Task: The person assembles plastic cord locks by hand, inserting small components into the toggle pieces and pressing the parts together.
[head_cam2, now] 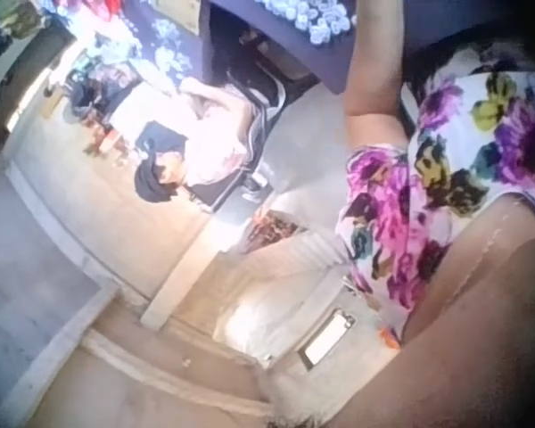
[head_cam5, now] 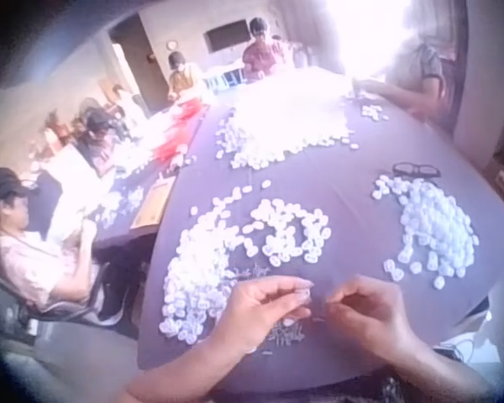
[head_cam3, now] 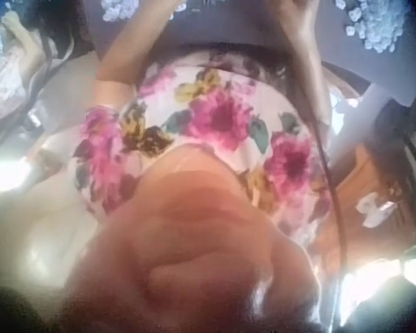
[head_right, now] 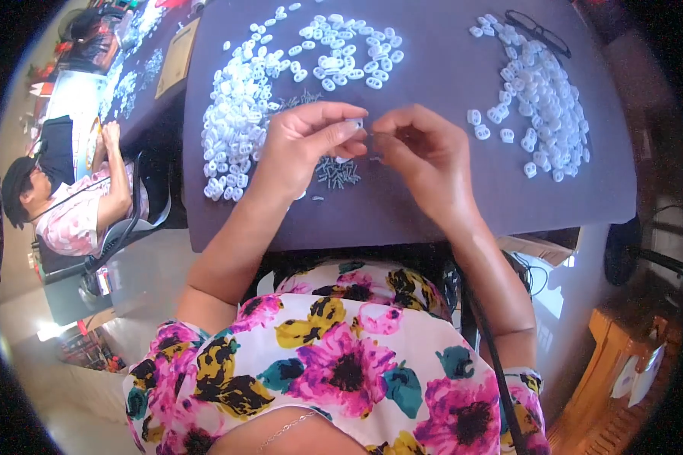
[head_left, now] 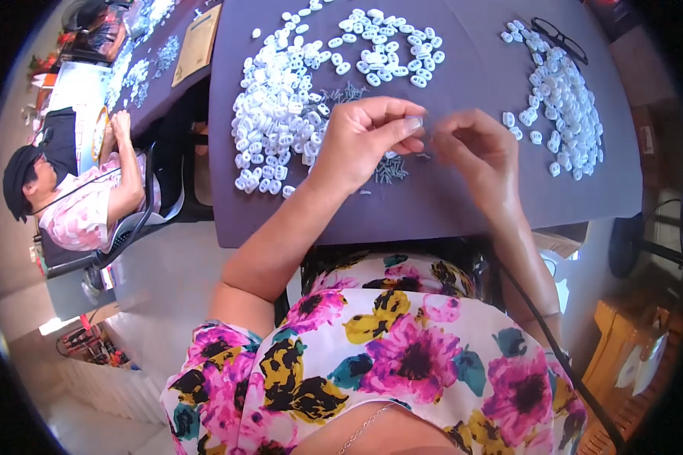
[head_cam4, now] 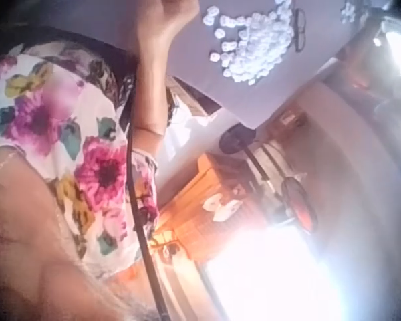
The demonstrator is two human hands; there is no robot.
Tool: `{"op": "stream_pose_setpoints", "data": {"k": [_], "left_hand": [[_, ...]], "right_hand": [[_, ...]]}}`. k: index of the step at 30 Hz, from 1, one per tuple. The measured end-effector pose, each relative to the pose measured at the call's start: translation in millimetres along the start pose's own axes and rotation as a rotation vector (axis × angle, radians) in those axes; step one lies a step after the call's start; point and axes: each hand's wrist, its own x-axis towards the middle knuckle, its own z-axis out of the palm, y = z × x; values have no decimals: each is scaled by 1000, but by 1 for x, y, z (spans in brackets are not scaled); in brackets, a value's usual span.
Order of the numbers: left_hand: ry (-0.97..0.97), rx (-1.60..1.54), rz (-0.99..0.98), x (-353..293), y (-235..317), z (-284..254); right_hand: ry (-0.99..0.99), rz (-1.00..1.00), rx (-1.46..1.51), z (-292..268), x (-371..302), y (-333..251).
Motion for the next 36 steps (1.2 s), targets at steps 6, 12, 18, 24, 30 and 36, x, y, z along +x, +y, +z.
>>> {"op": "stream_pose_setpoints", "data": {"k": [6,12,18,24,30,36], "left_hand": [[-55,119,78,-20,-1,9],[38,-37,67,-21,-2,6],[58,-96,113,-27,-13,12],[202,96,123,-27,-17,8],[225,-281,-22,-25,-23,8],[221,-158,60,-25,-21,14]], "right_hand": [[-10,-19,89,11,3,8],[98,-180,-101,22,4,12],[81,-274,-240,25,2,9],[82,-336,-255,27,6,12],[95,-143,-45,19,-2,18],[52,-167,-82,22,-1,14]]}}
